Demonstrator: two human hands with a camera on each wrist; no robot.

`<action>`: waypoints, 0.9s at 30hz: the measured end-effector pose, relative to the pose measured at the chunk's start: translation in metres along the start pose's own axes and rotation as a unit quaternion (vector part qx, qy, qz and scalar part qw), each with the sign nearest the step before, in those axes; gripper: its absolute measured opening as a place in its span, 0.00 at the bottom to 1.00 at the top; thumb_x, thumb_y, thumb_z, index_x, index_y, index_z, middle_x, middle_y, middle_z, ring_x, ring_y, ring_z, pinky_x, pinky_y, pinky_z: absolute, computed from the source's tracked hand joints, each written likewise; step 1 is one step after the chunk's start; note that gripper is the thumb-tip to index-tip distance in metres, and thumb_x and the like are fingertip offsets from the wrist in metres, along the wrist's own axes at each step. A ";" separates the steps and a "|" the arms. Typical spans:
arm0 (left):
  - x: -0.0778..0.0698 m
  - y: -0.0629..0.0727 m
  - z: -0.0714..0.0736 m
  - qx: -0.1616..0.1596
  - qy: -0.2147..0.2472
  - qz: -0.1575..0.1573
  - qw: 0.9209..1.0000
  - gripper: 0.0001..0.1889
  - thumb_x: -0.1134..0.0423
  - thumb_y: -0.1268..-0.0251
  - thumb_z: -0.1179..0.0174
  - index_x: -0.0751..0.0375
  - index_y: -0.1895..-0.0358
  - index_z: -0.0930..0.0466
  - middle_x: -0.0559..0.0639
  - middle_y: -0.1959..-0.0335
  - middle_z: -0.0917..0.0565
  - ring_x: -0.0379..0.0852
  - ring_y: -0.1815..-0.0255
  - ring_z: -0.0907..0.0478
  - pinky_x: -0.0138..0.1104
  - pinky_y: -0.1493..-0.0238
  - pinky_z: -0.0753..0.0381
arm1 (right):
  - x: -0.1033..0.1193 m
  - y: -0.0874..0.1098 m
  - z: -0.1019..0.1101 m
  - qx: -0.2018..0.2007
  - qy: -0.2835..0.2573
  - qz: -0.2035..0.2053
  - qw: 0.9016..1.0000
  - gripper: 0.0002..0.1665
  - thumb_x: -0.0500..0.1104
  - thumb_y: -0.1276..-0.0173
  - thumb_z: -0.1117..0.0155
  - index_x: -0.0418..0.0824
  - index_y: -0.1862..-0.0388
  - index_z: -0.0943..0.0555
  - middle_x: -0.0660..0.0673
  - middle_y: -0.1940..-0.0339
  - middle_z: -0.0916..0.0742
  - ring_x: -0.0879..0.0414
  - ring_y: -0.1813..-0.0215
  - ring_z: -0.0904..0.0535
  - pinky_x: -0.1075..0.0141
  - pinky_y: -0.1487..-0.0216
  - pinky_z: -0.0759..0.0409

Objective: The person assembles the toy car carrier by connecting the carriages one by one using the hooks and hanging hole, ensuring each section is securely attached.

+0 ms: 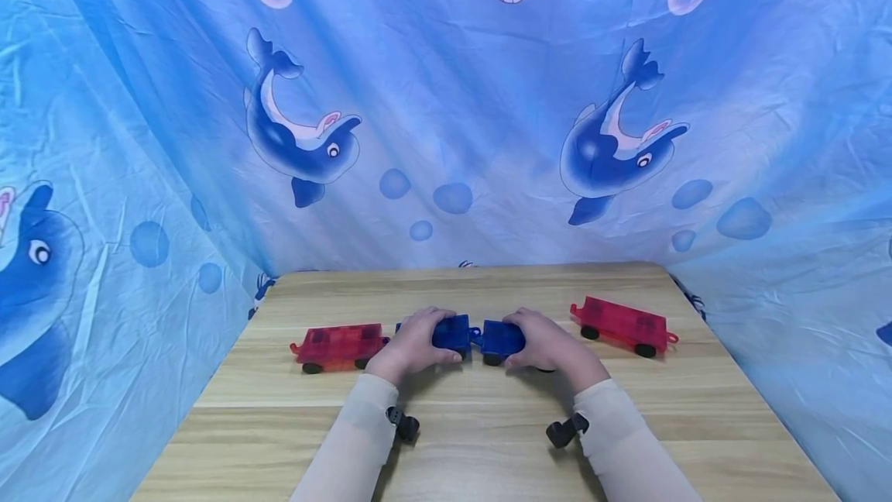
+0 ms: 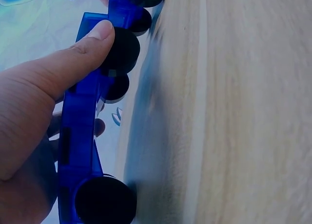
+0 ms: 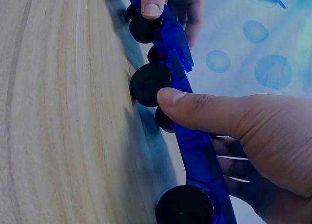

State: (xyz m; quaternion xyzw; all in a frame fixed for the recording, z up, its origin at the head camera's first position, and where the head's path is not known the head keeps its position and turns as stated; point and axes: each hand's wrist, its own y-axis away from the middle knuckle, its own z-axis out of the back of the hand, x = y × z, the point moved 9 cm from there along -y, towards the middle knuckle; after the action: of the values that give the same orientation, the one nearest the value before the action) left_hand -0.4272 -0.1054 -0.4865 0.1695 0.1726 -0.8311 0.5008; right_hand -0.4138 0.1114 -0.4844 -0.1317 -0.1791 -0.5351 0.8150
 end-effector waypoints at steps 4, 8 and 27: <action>0.000 0.000 0.001 -0.001 -0.002 -0.002 1.000 0.46 0.38 0.46 0.22 0.47 0.24 0.28 0.50 0.28 0.24 0.57 0.26 0.31 0.57 0.26 0.35 | 0.000 0.000 -0.001 0.000 -0.001 -0.001 1.000 0.49 0.55 0.46 0.13 0.43 0.28 0.23 0.46 0.38 0.18 0.46 0.37 0.22 0.45 0.33 0.23; 0.000 0.001 0.001 0.000 0.000 -0.001 1.000 0.46 0.38 0.46 0.22 0.47 0.23 0.28 0.50 0.28 0.24 0.57 0.26 0.31 0.57 0.26 0.35 | -0.001 0.000 -0.001 -0.001 -0.005 -0.002 1.000 0.50 0.55 0.46 0.13 0.42 0.27 0.23 0.45 0.37 0.18 0.46 0.36 0.22 0.44 0.33 0.23; 0.002 0.002 0.005 0.000 -0.002 0.002 1.000 0.46 0.39 0.47 0.21 0.46 0.24 0.27 0.51 0.29 0.24 0.58 0.27 0.30 0.59 0.29 0.31 | 0.000 0.000 -0.002 0.002 -0.013 -0.004 1.000 0.50 0.55 0.45 0.14 0.42 0.26 0.24 0.45 0.35 0.19 0.45 0.34 0.23 0.43 0.32 0.24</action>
State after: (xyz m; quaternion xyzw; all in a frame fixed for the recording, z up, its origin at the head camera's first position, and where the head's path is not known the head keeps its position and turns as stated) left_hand -0.4265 -0.1101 -0.4834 0.1677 0.1712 -0.8302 0.5032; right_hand -0.4139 0.1111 -0.4860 -0.1362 -0.1909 -0.5363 0.8108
